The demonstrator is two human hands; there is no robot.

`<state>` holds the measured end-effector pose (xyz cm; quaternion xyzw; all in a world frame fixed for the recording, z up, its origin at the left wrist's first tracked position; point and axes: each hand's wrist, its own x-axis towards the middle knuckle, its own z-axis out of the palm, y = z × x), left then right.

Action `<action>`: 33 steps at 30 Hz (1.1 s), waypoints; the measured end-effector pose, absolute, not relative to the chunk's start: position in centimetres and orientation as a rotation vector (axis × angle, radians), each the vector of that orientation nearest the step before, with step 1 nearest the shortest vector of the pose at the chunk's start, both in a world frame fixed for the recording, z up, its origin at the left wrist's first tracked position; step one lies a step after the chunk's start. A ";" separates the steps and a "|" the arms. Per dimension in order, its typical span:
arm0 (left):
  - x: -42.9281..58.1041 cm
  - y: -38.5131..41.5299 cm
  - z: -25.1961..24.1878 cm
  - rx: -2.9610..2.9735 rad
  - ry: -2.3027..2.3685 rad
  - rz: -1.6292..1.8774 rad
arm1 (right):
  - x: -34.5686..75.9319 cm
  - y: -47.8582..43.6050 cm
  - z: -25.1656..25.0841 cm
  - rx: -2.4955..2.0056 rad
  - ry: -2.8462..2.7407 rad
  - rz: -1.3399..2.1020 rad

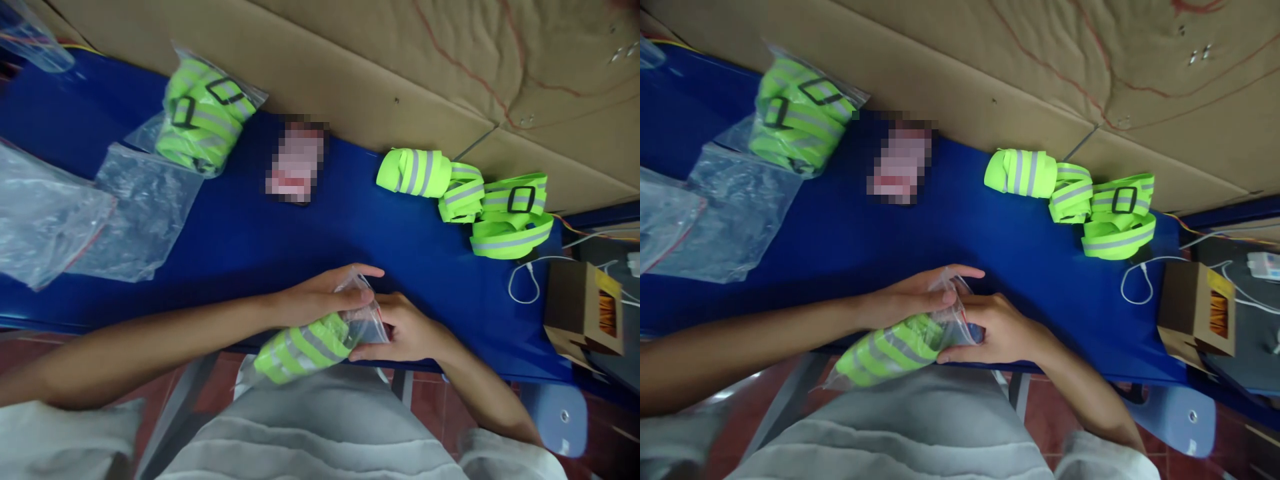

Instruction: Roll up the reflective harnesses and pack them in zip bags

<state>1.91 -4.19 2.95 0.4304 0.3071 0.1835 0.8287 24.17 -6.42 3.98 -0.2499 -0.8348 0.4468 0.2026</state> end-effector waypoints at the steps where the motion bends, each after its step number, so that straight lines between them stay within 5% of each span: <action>1: 2.0 -4.2 2.9 0.918 0.648 0.393 | 24.0 -6.5 3.9 -0.694 -2.324 1.254; 21: 0.8 -3.7 5.0 1.643 1.020 0.550 | 25.2 -6.2 4.5 -0.955 -2.082 0.753; 28: 0.7 -3.9 4.7 1.427 0.949 0.633 | 25.9 -6.7 4.4 -1.079 -2.093 0.542; 33: 0.8 -3.2 4.5 1.102 0.878 0.734 | 26.8 -5.5 4.6 -1.329 -1.851 0.901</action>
